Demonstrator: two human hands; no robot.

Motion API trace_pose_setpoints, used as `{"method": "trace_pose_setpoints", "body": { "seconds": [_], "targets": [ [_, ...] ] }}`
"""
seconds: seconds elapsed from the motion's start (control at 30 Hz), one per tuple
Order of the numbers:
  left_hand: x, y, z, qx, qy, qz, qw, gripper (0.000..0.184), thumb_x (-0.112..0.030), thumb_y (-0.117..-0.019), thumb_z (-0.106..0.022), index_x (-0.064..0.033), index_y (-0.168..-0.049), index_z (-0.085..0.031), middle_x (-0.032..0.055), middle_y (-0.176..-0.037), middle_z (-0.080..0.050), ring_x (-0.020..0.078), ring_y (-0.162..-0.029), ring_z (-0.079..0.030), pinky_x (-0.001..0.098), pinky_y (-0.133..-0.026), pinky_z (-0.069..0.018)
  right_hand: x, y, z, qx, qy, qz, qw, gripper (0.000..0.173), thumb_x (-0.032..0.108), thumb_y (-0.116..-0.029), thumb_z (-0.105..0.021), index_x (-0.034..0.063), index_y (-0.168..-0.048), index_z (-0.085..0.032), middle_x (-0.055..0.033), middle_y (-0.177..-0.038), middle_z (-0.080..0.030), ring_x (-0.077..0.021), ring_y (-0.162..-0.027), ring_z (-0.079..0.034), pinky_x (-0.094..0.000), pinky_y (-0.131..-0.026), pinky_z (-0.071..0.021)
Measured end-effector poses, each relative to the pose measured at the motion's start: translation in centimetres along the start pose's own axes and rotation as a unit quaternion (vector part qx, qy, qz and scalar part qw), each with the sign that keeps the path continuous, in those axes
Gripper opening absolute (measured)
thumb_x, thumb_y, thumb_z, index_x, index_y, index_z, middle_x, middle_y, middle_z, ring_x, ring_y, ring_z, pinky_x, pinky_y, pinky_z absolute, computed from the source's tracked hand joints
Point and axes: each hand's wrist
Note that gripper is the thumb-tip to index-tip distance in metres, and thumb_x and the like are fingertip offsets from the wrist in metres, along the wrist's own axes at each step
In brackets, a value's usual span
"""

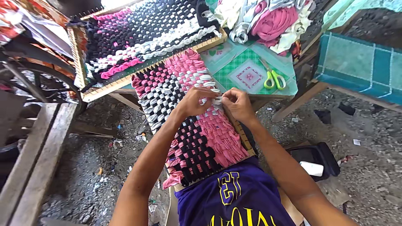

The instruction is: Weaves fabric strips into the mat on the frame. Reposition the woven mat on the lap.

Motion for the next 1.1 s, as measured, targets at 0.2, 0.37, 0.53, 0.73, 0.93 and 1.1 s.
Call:
{"method": "trace_pose_setpoints", "body": {
  "seconds": [0.2,0.37,0.53,0.73,0.93,1.1],
  "targets": [
    [-1.5,-0.8,-1.6,-0.091,0.087,0.060,0.990,0.022,-0.012,-0.0958,-0.071,0.0006,-0.113,-0.071,0.0103,-0.112,-0.074,0.0171,-0.105,-0.072,0.0372,-0.097,-0.0590,-0.9,0.5,-1.6,-0.026,-0.098,0.003,0.995,0.016,0.014,-0.1033,-0.051,0.0038,-0.102,-0.064,-0.0066,-0.095,-0.061,-0.0122,-0.084,-0.059,-0.0274,-0.073,-0.0493],
    [-1.3,0.4,-2.8,-0.087,0.008,0.089,0.992,0.023,-0.019,-0.1014,-0.063,-0.0066,-0.117,-0.074,0.0089,-0.115,-0.071,0.0212,-0.117,-0.062,0.0394,-0.105,-0.0491,-0.7,0.5,-1.7,-0.017,-0.126,0.026,0.992,0.018,0.008,-0.1063,-0.043,0.0020,-0.101,-0.059,-0.0059,-0.089,-0.061,-0.0104,-0.081,-0.061,-0.0261,-0.073,-0.0517],
    [-1.5,1.2,-3.3,-0.053,-0.130,0.092,0.986,0.034,-0.034,-0.1057,-0.051,-0.0155,-0.119,-0.075,0.0056,-0.135,-0.063,0.0286,-0.137,-0.047,0.0505,-0.117,-0.0350,-0.8,0.9,-2.0,-0.031,-0.152,0.047,0.987,0.015,0.006,-0.1056,-0.044,0.0009,-0.103,-0.058,-0.0074,-0.093,-0.064,-0.0115,-0.087,-0.063,-0.0277,-0.078,-0.0543],
    [-1.6,1.0,-3.0,-0.002,-0.190,0.113,0.975,0.043,-0.054,-0.1024,-0.049,-0.0236,-0.120,-0.075,0.0078,-0.148,-0.052,0.0321,-0.144,-0.038,0.0557,-0.121,-0.0240,-0.2,1.0,-2.5,-0.029,-0.101,0.048,0.993,0.010,0.008,-0.1041,-0.040,0.0027,-0.103,-0.049,-0.0066,-0.085,-0.055,-0.0119,-0.074,-0.059,-0.0285,-0.067,-0.0519],
    [-0.2,1.5,-2.9,-0.038,-0.054,0.154,0.986,0.042,-0.048,-0.1049,-0.046,-0.0213,-0.113,-0.078,0.0045,-0.147,-0.054,0.0300,-0.144,-0.037,0.0589,-0.119,-0.0226,0.7,2.0,-1.7,-0.025,0.012,0.017,0.999,0.011,0.017,-0.1037,-0.053,0.0072,-0.105,-0.056,-0.0048,-0.082,-0.057,-0.0145,-0.071,-0.058,-0.0332,-0.063,-0.0502],
    [0.3,-0.5,-1.7,-0.044,-0.069,0.158,0.984,0.024,-0.025,-0.1022,-0.057,-0.0230,-0.113,-0.078,0.0026,-0.123,-0.066,0.0263,-0.124,-0.054,0.0549,-0.108,-0.0396,0.6,3.7,-1.4,-0.046,0.245,0.072,0.966,0.014,0.030,-0.0925,-0.069,0.0179,-0.099,-0.070,-0.0002,-0.099,-0.067,-0.0284,-0.113,-0.052,-0.0561,-0.101,-0.0316]
  ]
}}
Point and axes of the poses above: each hand's wrist, its own y-axis away from the middle knuckle, its own z-axis out of the back of the hand, x = y × z
